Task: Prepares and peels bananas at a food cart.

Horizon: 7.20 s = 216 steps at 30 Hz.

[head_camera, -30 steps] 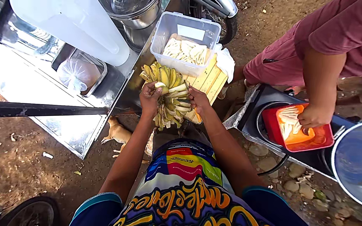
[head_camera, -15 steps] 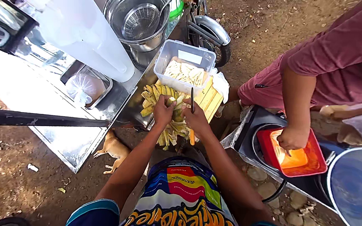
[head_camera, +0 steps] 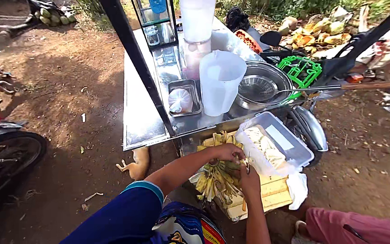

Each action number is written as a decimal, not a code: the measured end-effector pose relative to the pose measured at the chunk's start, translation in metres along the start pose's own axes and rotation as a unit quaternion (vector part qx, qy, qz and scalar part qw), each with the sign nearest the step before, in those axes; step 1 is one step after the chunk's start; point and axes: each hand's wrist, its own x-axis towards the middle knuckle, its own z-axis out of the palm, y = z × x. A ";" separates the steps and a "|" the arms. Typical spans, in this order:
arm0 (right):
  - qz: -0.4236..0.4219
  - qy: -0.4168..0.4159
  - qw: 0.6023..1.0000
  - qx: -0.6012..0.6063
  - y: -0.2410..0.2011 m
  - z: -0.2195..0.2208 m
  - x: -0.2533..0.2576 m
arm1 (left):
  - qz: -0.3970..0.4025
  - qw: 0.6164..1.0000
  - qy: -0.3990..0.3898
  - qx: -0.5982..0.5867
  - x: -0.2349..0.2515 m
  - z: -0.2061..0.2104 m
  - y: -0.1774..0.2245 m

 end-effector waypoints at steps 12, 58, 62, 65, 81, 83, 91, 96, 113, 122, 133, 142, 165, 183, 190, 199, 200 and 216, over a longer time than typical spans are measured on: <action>0.050 0.041 0.998 0.014 0.009 0.000 0.017 | 0.057 0.995 -0.046 0.072 0.018 -0.003 -0.004; -0.018 0.005 0.982 0.190 0.008 0.012 0.004 | -0.023 0.970 0.189 0.154 -0.043 0.047 0.022; -0.019 -0.008 0.982 0.190 0.013 0.010 0.008 | 0.000 0.959 0.218 0.179 -0.040 0.048 0.014; -0.020 -0.012 0.983 0.181 0.014 0.008 0.011 | 0.031 0.949 0.228 0.215 -0.039 0.050 0.007; -0.039 0.005 0.999 0.004 -0.013 0.004 0.026 | 0.080 0.923 0.300 0.228 -0.039 0.051 -0.005; -0.019 0.022 0.998 -0.064 -0.017 0.007 0.023 | 0.086 0.924 0.287 0.236 -0.041 0.051 -0.007; 0.010 0.038 0.997 -0.062 0.010 0.002 0.027 | -0.104 0.916 0.387 -0.020 -0.092 0.051 -0.044; -0.054 0.036 0.997 -0.044 0.015 0.012 0.011 | -0.250 0.856 0.418 -0.173 -0.083 0.059 -0.081; -0.029 0.044 0.995 0.086 0.029 0.027 -0.026 | -0.049 0.943 0.112 0.309 -0.041 0.043 0.022; 0.072 0.038 0.989 0.127 0.023 0.027 -0.032 | -0.118 0.920 0.221 0.302 -0.038 0.062 0.010; 0.029 0.047 0.994 0.089 0.012 0.009 -0.037 | -0.077 0.917 0.389 -0.046 -0.059 0.048 0.005; -0.142 -0.004 0.956 0.258 -0.032 -0.003 -0.065 | 0.018 0.932 0.291 -0.217 -0.093 0.026 0.066; -0.210 0.068 0.915 0.337 -0.023 -0.017 -0.130 | -0.188 0.640 0.257 -0.700 -0.058 0.049 0.121; -0.189 0.065 0.918 0.344 -0.032 -0.014 -0.125 | -0.112 0.679 0.245 -0.683 -0.076 0.048 0.132; -0.177 0.075 0.915 0.356 -0.035 -0.010 -0.119 | -0.077 0.719 0.217 -0.656 -0.089 0.056 0.136; -0.158 0.071 0.916 0.363 -0.032 -0.008 -0.112 | -0.058 0.714 0.226 -0.660 -0.087 0.061 0.136; -0.167 0.070 0.913 0.365 -0.032 -0.009 -0.115 | -0.069 0.703 0.233 -0.668 -0.086 0.060 0.137; -0.237 0.065 0.908 0.339 -0.032 -0.016 -0.146 | -0.124 0.634 0.295 -0.704 -0.072 0.045 0.138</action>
